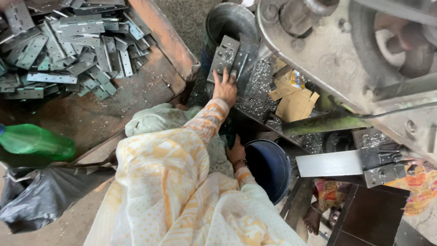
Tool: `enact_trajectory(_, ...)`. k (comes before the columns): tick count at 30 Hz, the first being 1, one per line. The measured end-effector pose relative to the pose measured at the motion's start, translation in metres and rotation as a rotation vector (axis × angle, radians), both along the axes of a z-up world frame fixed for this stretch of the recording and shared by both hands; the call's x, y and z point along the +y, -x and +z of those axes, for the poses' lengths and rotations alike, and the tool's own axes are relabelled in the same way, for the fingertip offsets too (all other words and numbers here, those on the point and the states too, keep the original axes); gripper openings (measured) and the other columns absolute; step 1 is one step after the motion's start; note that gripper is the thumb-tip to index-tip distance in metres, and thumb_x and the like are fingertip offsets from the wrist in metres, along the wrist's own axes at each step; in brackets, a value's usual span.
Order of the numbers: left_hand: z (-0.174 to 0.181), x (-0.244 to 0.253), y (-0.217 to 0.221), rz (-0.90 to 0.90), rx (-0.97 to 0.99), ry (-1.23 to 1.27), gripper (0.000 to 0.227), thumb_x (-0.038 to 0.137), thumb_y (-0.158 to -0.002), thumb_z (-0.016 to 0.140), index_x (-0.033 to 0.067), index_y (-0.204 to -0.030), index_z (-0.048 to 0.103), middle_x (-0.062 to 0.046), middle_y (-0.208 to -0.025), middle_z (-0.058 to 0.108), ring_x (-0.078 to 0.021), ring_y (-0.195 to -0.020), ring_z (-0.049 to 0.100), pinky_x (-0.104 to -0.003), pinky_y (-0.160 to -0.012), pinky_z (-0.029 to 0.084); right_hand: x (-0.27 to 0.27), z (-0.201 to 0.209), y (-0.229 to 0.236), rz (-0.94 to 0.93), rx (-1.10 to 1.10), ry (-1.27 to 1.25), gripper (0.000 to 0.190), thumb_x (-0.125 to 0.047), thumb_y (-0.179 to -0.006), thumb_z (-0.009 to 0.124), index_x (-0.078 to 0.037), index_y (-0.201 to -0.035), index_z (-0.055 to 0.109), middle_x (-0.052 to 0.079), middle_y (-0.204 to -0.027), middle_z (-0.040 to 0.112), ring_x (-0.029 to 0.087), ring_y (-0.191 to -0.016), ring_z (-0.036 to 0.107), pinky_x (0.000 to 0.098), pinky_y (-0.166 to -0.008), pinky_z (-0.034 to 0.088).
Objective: The person repeatedly picks up small metal brackets from a pile, places them into a press machine, and operates the lever to process them. The processed brackets are ejected and collected in a bucket below.
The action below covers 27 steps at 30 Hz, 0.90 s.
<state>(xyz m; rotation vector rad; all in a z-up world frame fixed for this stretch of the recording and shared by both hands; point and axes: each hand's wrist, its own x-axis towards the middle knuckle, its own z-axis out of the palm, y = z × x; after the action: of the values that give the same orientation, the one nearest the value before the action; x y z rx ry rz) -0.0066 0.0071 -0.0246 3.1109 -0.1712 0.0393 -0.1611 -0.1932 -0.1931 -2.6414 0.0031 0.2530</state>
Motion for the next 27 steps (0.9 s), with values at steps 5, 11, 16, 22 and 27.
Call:
enact_trajectory(5, -0.001, 0.005, 0.014, -0.059, 0.065, 0.048, 0.048, 0.034, -0.106, 0.037, 0.0118, -0.142, 0.059, -0.005, -0.163, 0.035, -0.0422, -0.154, 0.011, -0.082, -0.112, 0.007, -0.002, 0.023, -0.001, 0.02, 0.015, 0.021, 0.086, -0.033, -0.081, 0.078, -0.011, -0.152, 0.035, 0.032, -0.1, 0.071, 0.052, -0.092, 0.067, 0.0589, -0.081, 0.056)
enact_trajectory(11, 0.005, 0.001, -0.007, -0.077, 0.118, 0.028, 0.046, 0.031, -0.106, 0.037, 0.0128, -0.14, 0.063, -0.003, -0.166, 0.033, -0.0425, -0.155, 0.011, -0.083, -0.111, 0.008, -0.023, 0.064, -0.026, 0.164, 0.01, 0.06, 0.074, -0.036, -0.084, 0.077, -0.006, -0.144, 0.045, 0.03, -0.099, 0.072, 0.049, -0.092, 0.071, 0.0565, -0.08, 0.057)
enact_trajectory(16, 0.004, 0.0, -0.031, -0.054, 0.123, 0.051, 0.047, 0.031, -0.107, 0.034, 0.0143, -0.142, 0.059, 0.0, -0.165, 0.031, -0.0392, -0.155, 0.011, -0.082, -0.112, 0.007, -0.009, 0.029, -0.007, 0.041, -0.011, 0.079, 0.078, -0.035, -0.082, 0.075, -0.016, -0.15, 0.04, 0.029, -0.097, 0.072, 0.05, -0.089, 0.069, 0.0591, -0.077, 0.056)
enact_trajectory(22, -0.006, 0.002, -0.02, -0.067, 0.157, 0.006, 0.047, 0.03, -0.107, 0.035, 0.0153, -0.148, 0.054, 0.0, -0.168, 0.03, -0.0403, -0.156, 0.011, -0.081, -0.113, 0.009, 0.005, -0.011, 0.009, -0.017, 0.037, 0.016, 0.083, -0.037, -0.083, 0.075, -0.02, -0.153, 0.034, 0.028, -0.098, 0.072, 0.05, -0.089, 0.07, 0.0583, -0.078, 0.057)
enact_trajectory(27, -0.003, -0.001, -0.016, -0.044, 0.015, 0.04, 0.052, 0.036, -0.106, 0.034, 0.0156, -0.151, 0.05, -0.002, -0.164, 0.033, -0.041, -0.155, 0.011, -0.081, -0.112, 0.011, 0.0, 0.016, -0.002, -0.011, 0.012, 0.004, 0.079, -0.034, -0.082, 0.074, -0.018, -0.151, 0.039, 0.03, -0.099, 0.072, 0.051, -0.092, 0.068, 0.0589, -0.079, 0.056)
